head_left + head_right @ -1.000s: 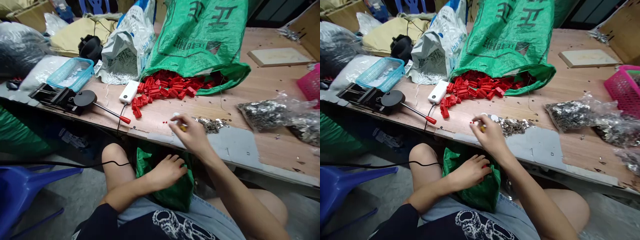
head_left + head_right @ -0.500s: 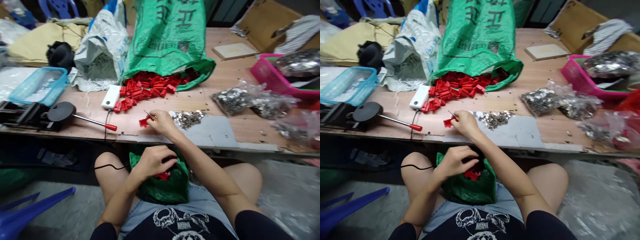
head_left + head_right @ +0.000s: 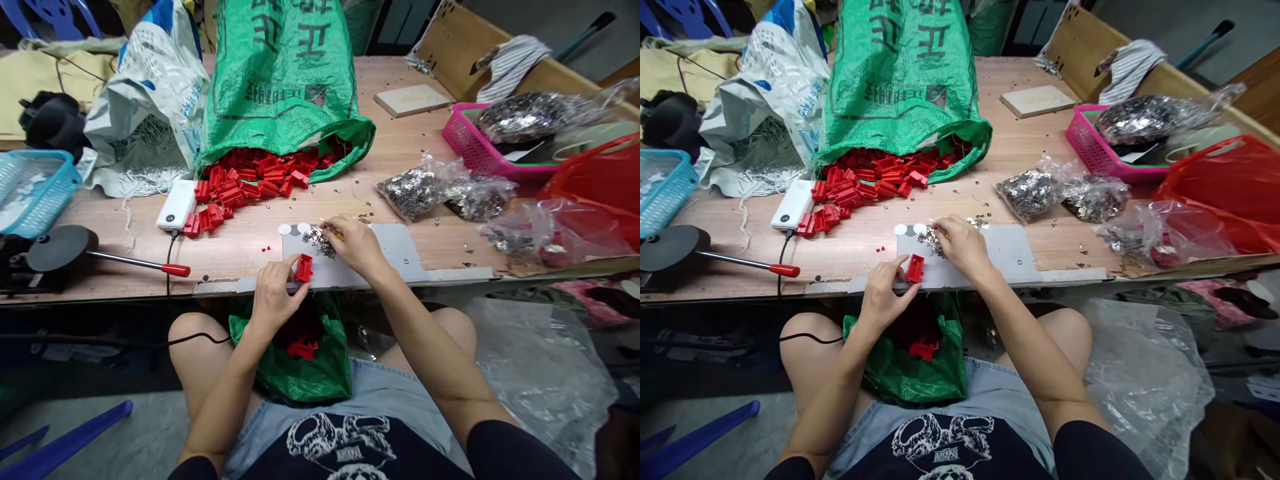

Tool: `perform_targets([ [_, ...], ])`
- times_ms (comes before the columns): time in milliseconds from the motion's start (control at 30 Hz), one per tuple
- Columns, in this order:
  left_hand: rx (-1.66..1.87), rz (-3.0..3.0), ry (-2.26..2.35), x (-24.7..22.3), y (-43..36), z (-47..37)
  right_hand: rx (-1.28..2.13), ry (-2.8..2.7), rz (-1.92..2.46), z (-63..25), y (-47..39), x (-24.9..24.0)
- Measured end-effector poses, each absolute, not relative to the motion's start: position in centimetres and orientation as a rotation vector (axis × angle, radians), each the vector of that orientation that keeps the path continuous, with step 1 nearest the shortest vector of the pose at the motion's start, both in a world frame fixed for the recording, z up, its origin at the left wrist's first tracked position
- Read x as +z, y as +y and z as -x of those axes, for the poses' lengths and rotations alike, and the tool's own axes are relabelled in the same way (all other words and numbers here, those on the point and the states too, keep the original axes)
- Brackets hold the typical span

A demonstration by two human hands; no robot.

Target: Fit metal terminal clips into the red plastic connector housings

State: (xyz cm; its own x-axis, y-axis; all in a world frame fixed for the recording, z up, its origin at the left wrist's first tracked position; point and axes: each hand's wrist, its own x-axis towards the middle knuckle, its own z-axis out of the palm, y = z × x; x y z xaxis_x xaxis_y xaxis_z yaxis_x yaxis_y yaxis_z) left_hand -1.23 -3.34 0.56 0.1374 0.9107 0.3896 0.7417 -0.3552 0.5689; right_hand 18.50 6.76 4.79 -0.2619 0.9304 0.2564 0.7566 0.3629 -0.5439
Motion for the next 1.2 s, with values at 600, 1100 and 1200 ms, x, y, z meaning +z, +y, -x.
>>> perform_targets([
  [600, 0.985, -2.2, 1.472, 0.8, -0.9, 2.3, 0.28, -1.883, 1.888, -32.2, 7.2, 2.4],
  [1100, 1.047, -2.23, 1.502, 0.5, -1.0, 2.0, 0.331, -1.875, 1.612, -29.6, 9.8, 1.1],
  [1200, 1.063, -2.193, 1.474, 0.6, -1.2, 2.0, 0.441, -1.983, 1.519, -30.9, 8.6, 1.3],
])
